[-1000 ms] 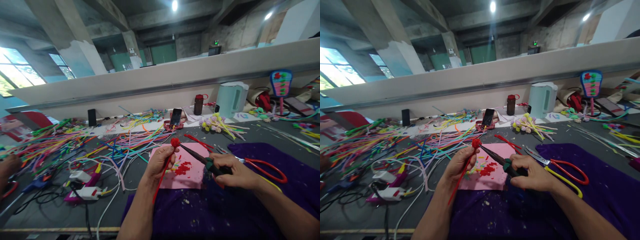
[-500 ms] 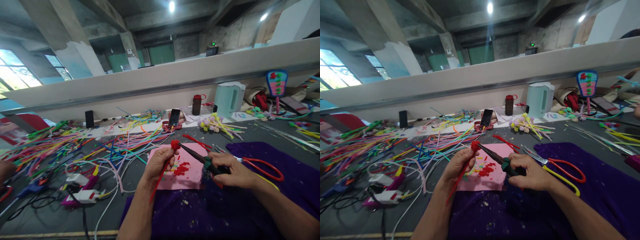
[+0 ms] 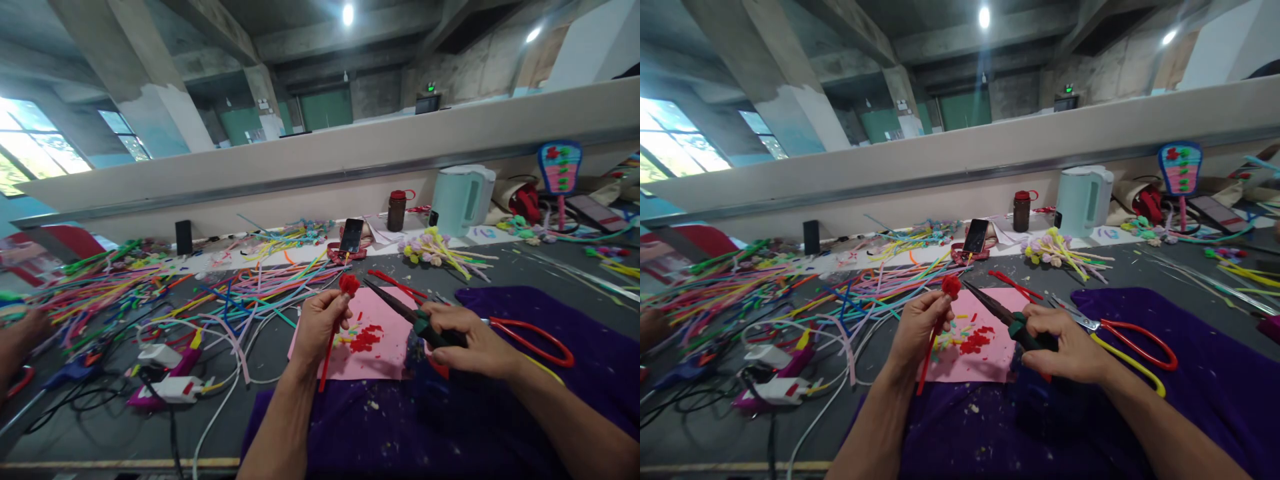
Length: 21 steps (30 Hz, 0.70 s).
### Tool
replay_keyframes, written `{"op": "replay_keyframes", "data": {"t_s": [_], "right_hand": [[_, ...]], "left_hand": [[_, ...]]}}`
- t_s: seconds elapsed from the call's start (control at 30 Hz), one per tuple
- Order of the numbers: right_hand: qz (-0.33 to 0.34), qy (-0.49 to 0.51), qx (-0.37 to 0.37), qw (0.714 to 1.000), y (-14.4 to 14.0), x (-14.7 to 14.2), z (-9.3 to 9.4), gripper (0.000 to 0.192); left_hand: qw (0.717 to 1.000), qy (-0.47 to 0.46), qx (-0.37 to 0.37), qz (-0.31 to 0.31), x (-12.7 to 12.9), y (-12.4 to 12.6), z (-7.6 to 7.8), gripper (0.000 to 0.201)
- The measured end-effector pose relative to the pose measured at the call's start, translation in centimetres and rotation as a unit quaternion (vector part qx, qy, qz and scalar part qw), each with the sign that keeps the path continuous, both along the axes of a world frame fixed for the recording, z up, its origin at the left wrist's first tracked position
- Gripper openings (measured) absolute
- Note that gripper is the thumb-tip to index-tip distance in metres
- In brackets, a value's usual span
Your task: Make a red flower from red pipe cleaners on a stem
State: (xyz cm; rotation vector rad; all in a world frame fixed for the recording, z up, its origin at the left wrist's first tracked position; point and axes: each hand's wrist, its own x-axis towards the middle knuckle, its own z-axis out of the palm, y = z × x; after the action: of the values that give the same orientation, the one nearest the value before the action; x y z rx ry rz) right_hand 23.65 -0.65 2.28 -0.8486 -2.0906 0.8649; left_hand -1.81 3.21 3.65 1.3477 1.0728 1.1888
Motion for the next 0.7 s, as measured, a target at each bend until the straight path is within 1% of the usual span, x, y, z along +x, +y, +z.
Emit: {"op": "replay_keyframes", "data": {"t_s": [0.13, 0.37, 0.57, 0.7], "right_hand": [[0.005, -0.010, 0.022, 1.000, -0.5, -0.4, 0.3, 0.022], [0.000, -0.059, 0.048, 0.997, -0.9, -1.3, 0.7, 0.019], [-0.012, -0.063, 0.063, 0.996, -1.0, -1.3, 0.9, 0.017], [-0.012, -0.065, 0.063, 0.996, -0.9, -1.2, 0.9, 0.017]], "left_hand": [[1.000, 0.006, 0.006, -0.005, -0.1, -0.1, 0.0, 0.023], [0.999, 0.026, 0.019, 0.008, 0.0, -0.1, 0.1, 0.022], [0.999, 0.032, 0.021, 0.020, -0.1, -0.1, 0.0, 0.023], [0.998, 0.052, 0.029, 0.031, 0.0, -0.2, 0.1, 0.022]]}}
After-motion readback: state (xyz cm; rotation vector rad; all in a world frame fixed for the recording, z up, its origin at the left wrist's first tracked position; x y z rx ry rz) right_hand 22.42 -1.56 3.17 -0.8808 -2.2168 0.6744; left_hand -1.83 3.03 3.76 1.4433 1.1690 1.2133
